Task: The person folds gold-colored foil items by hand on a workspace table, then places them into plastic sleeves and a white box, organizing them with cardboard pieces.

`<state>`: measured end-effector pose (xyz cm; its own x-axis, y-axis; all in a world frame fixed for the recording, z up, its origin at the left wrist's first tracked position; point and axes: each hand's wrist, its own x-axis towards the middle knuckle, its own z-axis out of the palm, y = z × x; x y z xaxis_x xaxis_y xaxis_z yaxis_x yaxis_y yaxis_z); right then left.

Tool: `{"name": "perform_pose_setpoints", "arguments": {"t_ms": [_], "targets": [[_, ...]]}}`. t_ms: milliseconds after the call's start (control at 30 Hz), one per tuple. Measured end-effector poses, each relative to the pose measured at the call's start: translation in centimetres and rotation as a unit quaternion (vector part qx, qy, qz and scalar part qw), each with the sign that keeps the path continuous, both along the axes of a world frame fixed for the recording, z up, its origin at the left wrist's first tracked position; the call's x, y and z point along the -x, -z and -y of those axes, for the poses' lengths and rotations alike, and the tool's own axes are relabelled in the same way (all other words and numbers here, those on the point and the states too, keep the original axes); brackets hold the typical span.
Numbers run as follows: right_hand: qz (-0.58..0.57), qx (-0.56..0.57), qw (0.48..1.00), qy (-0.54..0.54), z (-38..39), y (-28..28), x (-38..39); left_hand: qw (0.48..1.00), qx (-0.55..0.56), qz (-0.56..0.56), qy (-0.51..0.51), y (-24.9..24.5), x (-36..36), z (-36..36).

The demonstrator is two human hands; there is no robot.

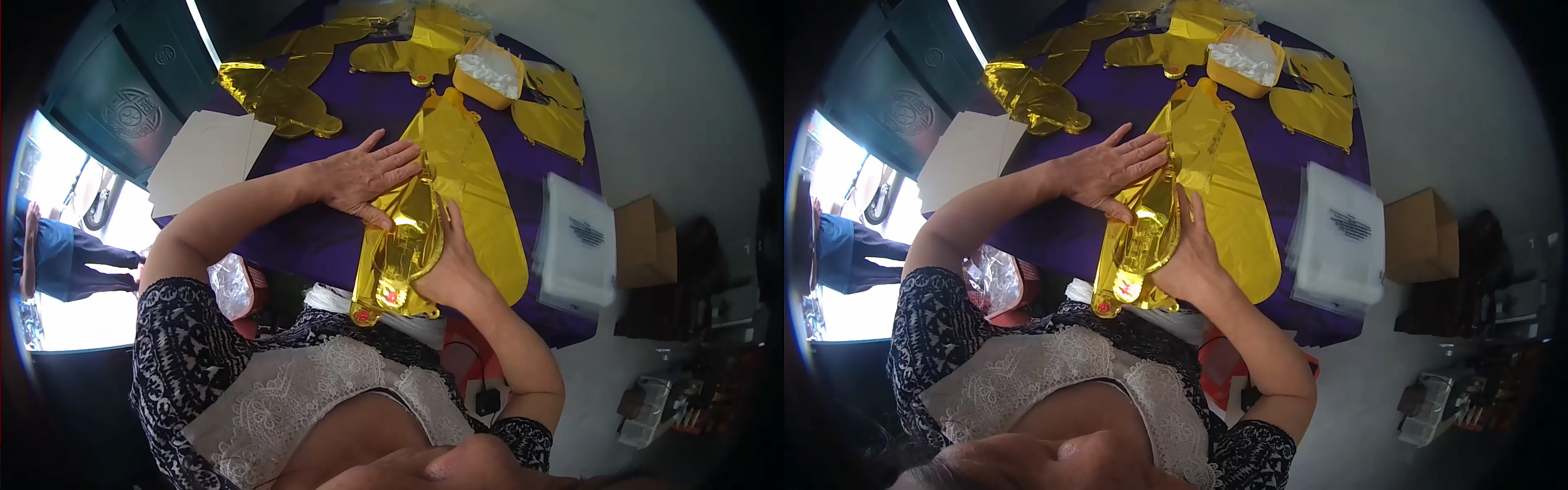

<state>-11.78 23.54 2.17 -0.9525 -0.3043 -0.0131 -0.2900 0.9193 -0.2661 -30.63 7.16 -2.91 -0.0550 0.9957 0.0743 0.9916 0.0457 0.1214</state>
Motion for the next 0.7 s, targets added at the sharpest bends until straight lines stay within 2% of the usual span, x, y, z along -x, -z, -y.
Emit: {"name": "perform_pose_setpoints", "arguments": {"t_ms": [33,133,233,333,367,500,600,700], "targets": [[-0.001,-0.003,1.0,0.013,-0.2,-0.8,-0.2,1.0,-0.001,-0.003,0.0,0.0,-0.1,0.2],[0.02,-0.126,0.992,0.001,-4.1,-1.8,0.3,1.0,0.0,-0.004,0.0,0.3,0.1,0.0],[-0.056,-0.043,0.99,0.123,-5.8,-4.3,0.1,1.0,-0.003,0.001,0.0,0.6,0.3,-0.1],[-0.076,0.067,0.993,0.065,-3.7,-3.1,-0.5,1.0,-0.009,0.002,0.003,0.8,0.4,-0.1],[-0.083,0.039,0.996,0.02,-2.7,-2.4,-0.6,1.0,-0.012,0.001,0.004,0.9,0.4,-0.1],[-0.042,-0.026,0.999,-0.022,-0.6,0.3,-1.8,1.0,-0.009,-0.003,-0.004,1.0,0.0,-0.3],[-0.029,-0.066,0.997,-0.025,-0.6,2.1,-2.1,0.999,-0.036,0.036,-0.008,1.4,0.1,-0.2],[-0.025,-0.074,0.997,-0.025,-0.6,1.9,-2.1,0.991,-0.016,0.124,-0.047,0.9,0.1,-0.6]]}}
